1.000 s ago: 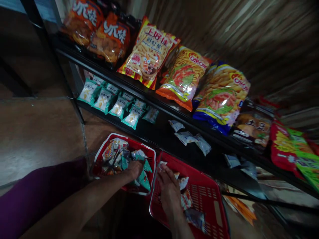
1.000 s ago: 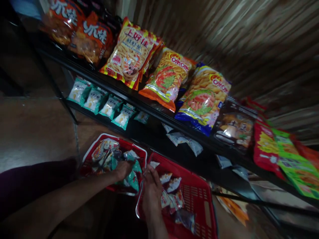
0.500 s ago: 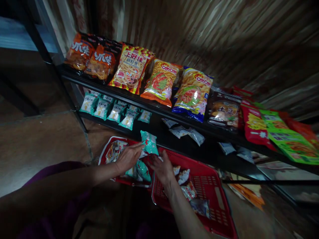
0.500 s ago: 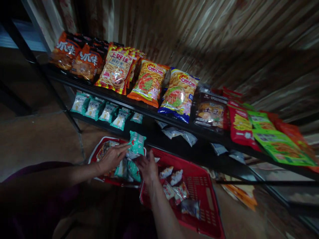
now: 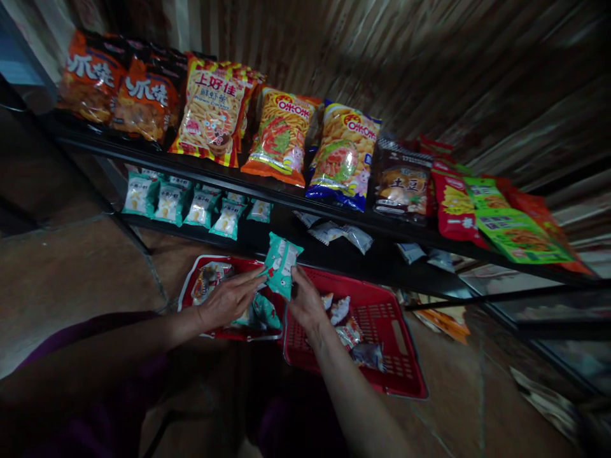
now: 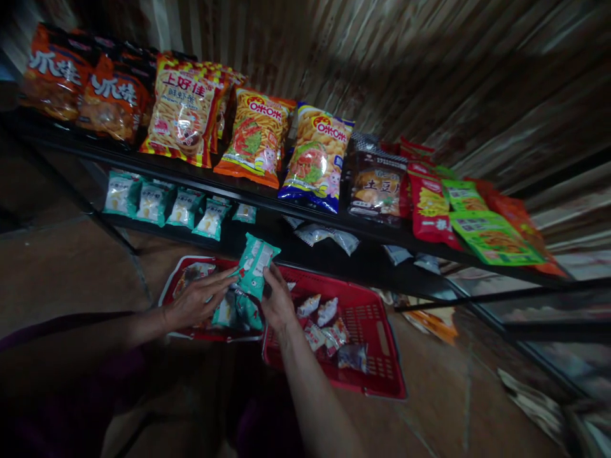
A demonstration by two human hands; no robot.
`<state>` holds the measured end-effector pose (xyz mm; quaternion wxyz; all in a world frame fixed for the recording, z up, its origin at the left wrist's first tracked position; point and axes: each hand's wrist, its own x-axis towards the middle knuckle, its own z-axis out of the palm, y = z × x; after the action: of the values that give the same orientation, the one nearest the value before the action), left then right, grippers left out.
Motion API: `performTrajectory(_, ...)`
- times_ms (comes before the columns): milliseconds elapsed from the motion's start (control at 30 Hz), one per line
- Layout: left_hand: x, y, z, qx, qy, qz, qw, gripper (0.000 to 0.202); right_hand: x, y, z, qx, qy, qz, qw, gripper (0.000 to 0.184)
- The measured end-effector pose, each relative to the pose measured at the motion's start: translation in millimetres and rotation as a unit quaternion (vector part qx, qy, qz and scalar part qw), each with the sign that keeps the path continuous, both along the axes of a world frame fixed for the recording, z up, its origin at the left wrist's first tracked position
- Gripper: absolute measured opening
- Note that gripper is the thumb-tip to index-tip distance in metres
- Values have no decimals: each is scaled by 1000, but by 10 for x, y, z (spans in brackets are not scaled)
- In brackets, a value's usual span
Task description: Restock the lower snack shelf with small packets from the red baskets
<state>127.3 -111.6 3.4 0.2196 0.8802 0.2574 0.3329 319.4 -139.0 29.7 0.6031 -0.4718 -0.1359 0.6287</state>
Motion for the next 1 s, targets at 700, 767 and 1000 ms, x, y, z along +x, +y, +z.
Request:
performTrajectory(700,-89,246,-179,-83,-35,7,996,32,100,261,-144,-49,-46,-56,996,36)
performTrajectory(767,-87,303,-167,-145,-56,26,987,29,147,271,-138,-57,-44,-73,995,29)
performTrajectory(1000,-41,628,-101,-436,-211,179,856,38,61,192,-143,-75,17,22,997,26)
